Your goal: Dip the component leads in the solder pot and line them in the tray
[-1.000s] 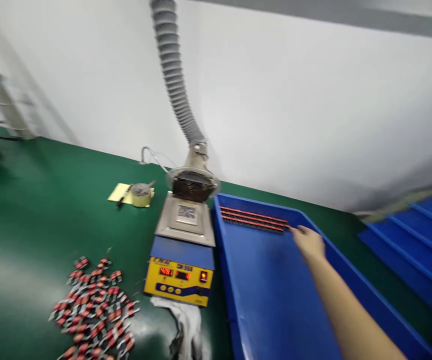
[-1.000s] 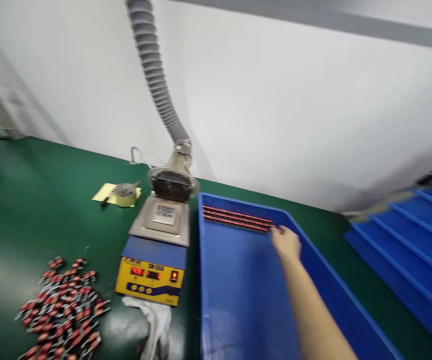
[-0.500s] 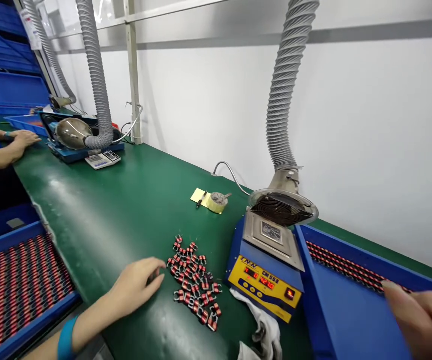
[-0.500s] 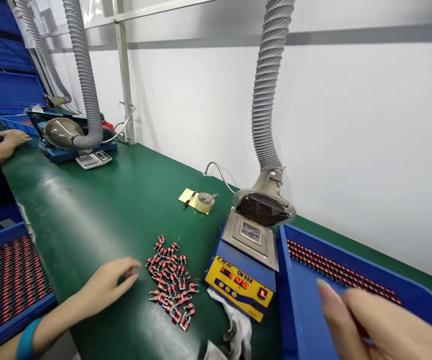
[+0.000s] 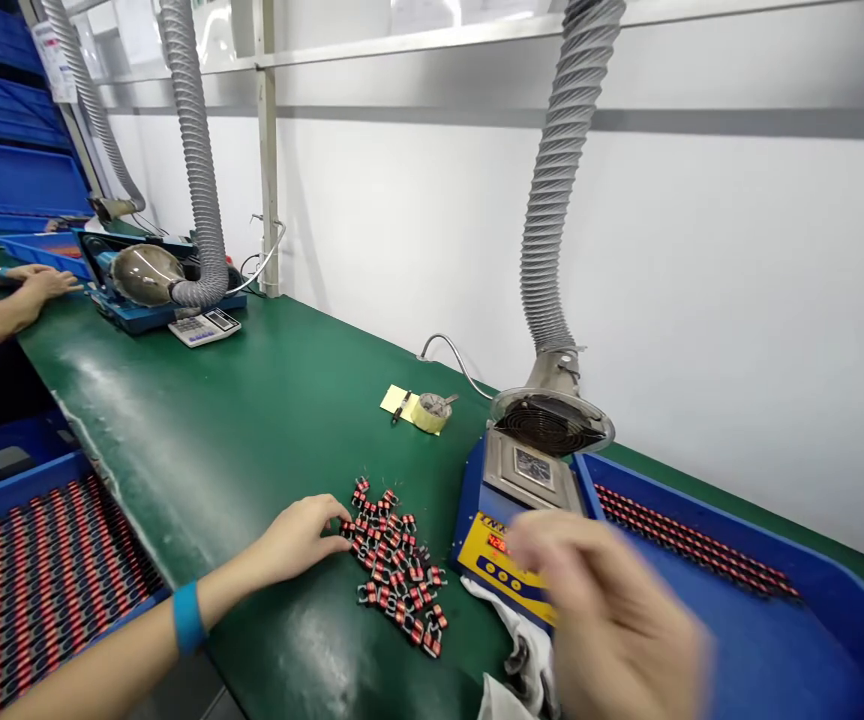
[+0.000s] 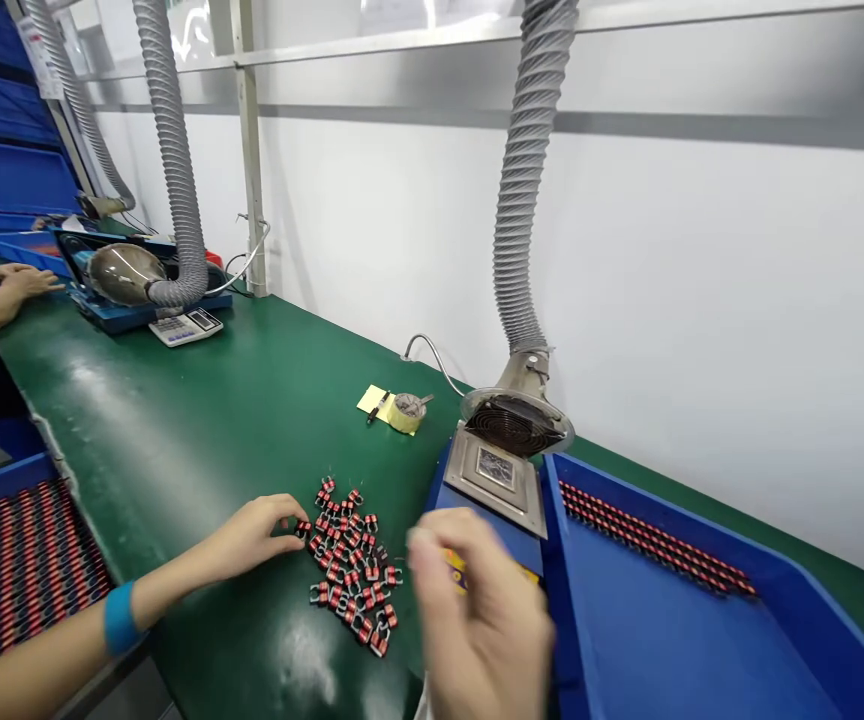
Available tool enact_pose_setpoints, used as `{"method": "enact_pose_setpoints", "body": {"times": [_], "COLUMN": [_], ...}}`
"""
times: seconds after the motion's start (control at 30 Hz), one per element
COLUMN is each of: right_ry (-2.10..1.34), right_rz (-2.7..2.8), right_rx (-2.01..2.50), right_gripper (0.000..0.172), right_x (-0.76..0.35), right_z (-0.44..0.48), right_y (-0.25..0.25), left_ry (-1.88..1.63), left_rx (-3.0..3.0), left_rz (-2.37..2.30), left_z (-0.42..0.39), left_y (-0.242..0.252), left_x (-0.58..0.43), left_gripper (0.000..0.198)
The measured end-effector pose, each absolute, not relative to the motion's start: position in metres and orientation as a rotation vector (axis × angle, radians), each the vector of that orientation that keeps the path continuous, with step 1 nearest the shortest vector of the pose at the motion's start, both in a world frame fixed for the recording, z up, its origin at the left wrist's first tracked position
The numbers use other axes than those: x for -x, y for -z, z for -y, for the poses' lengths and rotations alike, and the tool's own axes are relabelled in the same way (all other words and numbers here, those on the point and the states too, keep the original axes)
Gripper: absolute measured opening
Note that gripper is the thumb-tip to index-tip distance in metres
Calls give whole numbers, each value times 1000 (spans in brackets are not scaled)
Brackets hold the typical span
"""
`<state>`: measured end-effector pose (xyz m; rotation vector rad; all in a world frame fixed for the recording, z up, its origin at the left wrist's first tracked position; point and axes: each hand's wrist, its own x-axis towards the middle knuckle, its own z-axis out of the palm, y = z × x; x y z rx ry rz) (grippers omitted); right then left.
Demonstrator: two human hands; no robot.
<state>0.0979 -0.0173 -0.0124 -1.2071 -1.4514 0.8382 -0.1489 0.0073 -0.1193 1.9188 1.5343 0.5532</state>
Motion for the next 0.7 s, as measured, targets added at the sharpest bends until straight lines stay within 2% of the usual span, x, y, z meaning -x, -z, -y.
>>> {"method": "enact_pose_setpoints", "body": {"times": [0.13,0.3,0.4,0.57,0.7], "right_ry": [-1001,-1286,-1273,-1184,-1152], "right_rz": [1573,1154,945,845,820], "right_rx": [1139,819,775,722,712], "right_gripper": [31,24,22,20,21], "right_x": [-74,-78,-93,-109,-102], "right_z": [6,3,3,-3,-4], "right_y": [33,47,48,50,55], "left_ry": [-817,-1056,-1117,-1307,-1389], "left_rx": [-1902,-1833,-1724,-1230,-966], "left_rz": [-1297,-977,-873,-615,-572], "left_z": [-2,-3,-9,-22,-23], "left_y": [57,2,-2,13,18], "left_x": [133,85,56,17,-3], "left_gripper": [14,18,26,7,22]}}
